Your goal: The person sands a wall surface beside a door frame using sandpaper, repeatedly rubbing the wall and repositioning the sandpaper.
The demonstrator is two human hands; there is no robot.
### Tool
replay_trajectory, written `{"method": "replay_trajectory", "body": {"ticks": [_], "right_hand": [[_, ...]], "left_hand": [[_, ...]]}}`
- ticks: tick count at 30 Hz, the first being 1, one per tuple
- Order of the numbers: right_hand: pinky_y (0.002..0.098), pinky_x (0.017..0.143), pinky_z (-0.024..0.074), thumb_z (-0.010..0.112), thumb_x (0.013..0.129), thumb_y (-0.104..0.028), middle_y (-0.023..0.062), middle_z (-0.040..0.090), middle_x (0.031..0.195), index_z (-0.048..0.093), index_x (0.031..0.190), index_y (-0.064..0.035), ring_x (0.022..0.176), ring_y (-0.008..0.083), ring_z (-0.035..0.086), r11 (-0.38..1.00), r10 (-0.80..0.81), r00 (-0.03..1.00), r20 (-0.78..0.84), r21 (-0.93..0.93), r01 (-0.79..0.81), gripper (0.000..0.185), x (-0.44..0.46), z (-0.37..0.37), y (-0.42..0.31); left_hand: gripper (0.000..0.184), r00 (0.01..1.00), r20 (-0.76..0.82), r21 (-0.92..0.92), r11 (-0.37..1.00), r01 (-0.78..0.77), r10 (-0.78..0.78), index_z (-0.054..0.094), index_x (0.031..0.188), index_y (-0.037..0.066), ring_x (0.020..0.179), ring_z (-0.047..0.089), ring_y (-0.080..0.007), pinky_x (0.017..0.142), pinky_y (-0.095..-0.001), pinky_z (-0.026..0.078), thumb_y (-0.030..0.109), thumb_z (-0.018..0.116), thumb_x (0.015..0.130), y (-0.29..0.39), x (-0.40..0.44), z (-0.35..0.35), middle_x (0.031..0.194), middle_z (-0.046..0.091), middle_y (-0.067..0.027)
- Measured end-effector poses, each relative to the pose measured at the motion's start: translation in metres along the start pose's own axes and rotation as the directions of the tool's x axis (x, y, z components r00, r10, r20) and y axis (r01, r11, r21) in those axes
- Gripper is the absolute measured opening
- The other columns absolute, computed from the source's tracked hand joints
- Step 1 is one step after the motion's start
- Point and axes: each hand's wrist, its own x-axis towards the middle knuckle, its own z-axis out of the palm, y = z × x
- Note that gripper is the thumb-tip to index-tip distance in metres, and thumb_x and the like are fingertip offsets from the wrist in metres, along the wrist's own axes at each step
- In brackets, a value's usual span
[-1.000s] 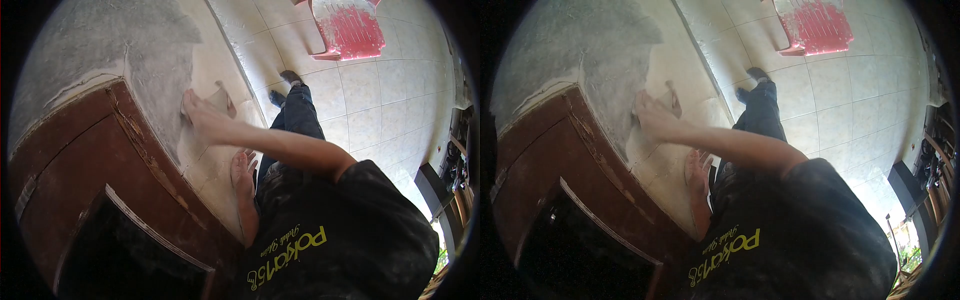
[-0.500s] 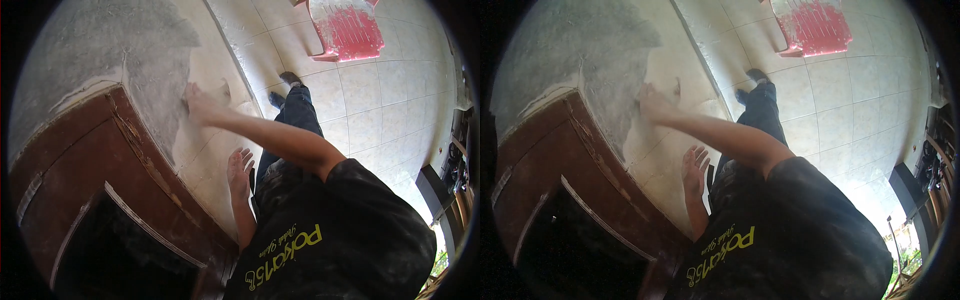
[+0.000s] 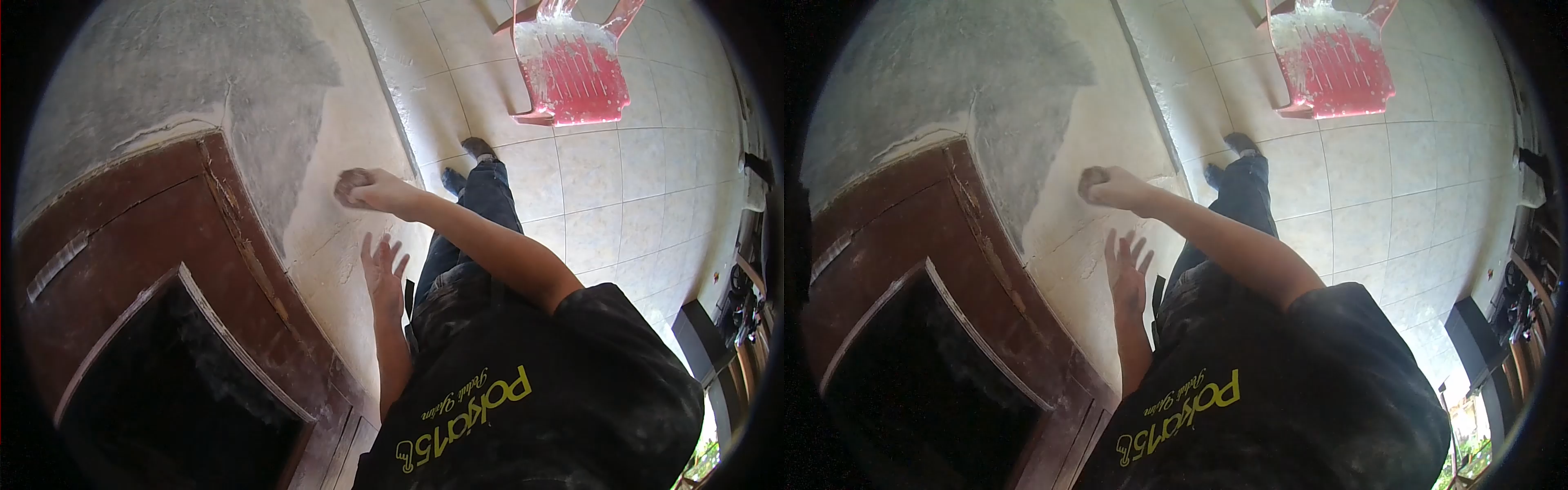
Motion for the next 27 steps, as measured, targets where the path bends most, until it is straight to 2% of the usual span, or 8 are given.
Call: {"method": "replay_trajectory", "body": {"ticks": [5, 7, 8, 12, 17, 20, 23, 27], "right_hand": [[0.027, 0.087, 0.0526, 0.06, 0.082, -0.003, 0.0089, 0.063, 0.108, 0.057, 0.117, 0.0016, 0.097, 0.018, 0.063, 0.913, 0.241, 0.963, 0.122, 0.308, -0.267, 0.036, -0.053, -0.019, 0.017], [0.027, 0.084, 0.0541, 0.062, 0.082, -0.001, 0.0089, 0.063, 0.107, 0.058, 0.115, -0.0001, 0.095, 0.0168, 0.064, 0.874, 0.283, 0.947, 0.152, 0.365, -0.32, 0.033, -0.063, -0.026, 0.027], [0.0315, 0.086, 0.0546, 0.061, 0.083, -0.001, 0.013, 0.06, 0.113, 0.053, 0.121, 0.002, 0.099, 0.0229, 0.063, 0.855, 0.283, 0.95, 0.133, 0.414, -0.313, 0.039, -0.062, -0.031, 0.037], [0.0328, 0.088, 0.0529, 0.061, 0.089, -0.009, 0.0133, 0.06, 0.113, 0.051, 0.123, 0.0016, 0.101, 0.0237, 0.063, 0.861, 0.266, 0.962, 0.064, 0.432, -0.267, 0.037, -0.071, -0.053, 0.049], [0.0361, 0.093, 0.0493, 0.054, 0.095, -0.016, 0.012, 0.059, 0.117, 0.046, 0.13, -0.0006, 0.107, 0.024, 0.061, 0.861, 0.113, 0.992, 0.052, 0.493, -0.124, 0.038, -0.092, -0.135, 0.062], [0.0368, 0.089, 0.0494, 0.055, 0.095, -0.024, 0.0119, 0.061, 0.115, 0.047, 0.13, -0.0054, 0.102, 0.0241, 0.061, 0.956, 0.262, 0.903, -0.341, 0.218, -0.195, 0.04, -0.11, -0.18, 0.056], [0.0327, 0.082, 0.0508, 0.057, 0.092, -0.025, 0.0119, 0.062, 0.112, 0.045, 0.131, -0.0033, 0.094, 0.0209, 0.063, 0.953, 0.238, 0.844, -0.481, -0.051, -0.298, 0.046, -0.136, -0.261, 0.075], [0.0277, 0.059, 0.0478, 0.06, 0.088, -0.021, 0.0053, 0.064, 0.088, 0.057, 0.117, -0.0092, 0.07, 0.0143, 0.062, 0.864, 0.195, 0.697, -0.69, -0.216, -0.455, 0.032, -0.18, -0.354, 0.101]], "left_hand": [[0.064, 0.986, -0.057, 0.14, 0.979, -0.148, 0.157, 0.025, 0.141, 0.0, 0.125, 0.045, -0.0288, 0.103, -0.0409, 0.042, 0.03, 0.059, 0.095, 0.005, 0.017, 0.011, 0.137, 0.042, -0.0217], [0.047, 0.99, -0.029, 0.143, 0.981, -0.134, 0.14, 0.039, 0.125, -0.001, 0.115, 0.052, -0.0231, 0.101, -0.0371, 0.043, 0.028, 0.06, 0.095, 0.004, 0.021, 0.012, 0.123, 0.052, -0.0168], [0.041, 0.994, -0.025, 0.098, 0.989, -0.108, 0.111, 0.043, 0.12, 0.0, 0.112, 0.054, -0.0217, 0.099, -0.0358, 0.044, 0.027, 0.061, 0.095, 0.003, 0.021, 0.012, 0.119, 0.054, -0.0152], [0.027, 0.991, -0.058, 0.023, 0.992, -0.123, 0.124, 0.05, 0.106, 0.003, 0.099, 0.058, -0.0158, 0.09, -0.0304, 0.046, 0.024, 0.062, 0.094, 0.006, 0.021, 0.013, 0.108, 0.059, -0.0098], [0.026, 0.905, -0.239, -0.002, 0.932, -0.364, 0.353, 0.054, 0.107, 0.002, 0.09, 0.057, -0.0107, 0.08, -0.026, 0.046, 0.024, 0.061, 0.095, 0.01, 0.039, 0.025, 0.099, 0.062, -0.0058], [0.033, 0.881, -0.304, -0.141, 0.898, -0.418, 0.362, 0.056, 0.112, -0.001, 0.09, 0.057, -0.0112, 0.081, -0.0256, 0.046, 0.028, 0.059, 0.096, 0.021, 0.056, 0.04, 0.101, 0.062, -0.0052], [0.031, 0.914, -0.398, -0.572, 0.759, -0.312, 0.076, 0.056, 0.114, 0.006, 0.1, 0.057, -0.0168, 0.087, -0.0323, 0.048, 0.03, 0.06, 0.095, 0.038, 0.088, 0.05, 0.108, 0.06, -0.0059], [0.028, 0.918, -0.39, -0.786, 0.496, -0.369, 0.064, 0.049, 0.119, -0.003, 0.108, 0.058, -0.0256, 0.099, -0.0389, 0.048, 0.016, 0.05, 0.099, 0.062, 0.112, 0.052, 0.116, 0.057, -0.0155]]}}
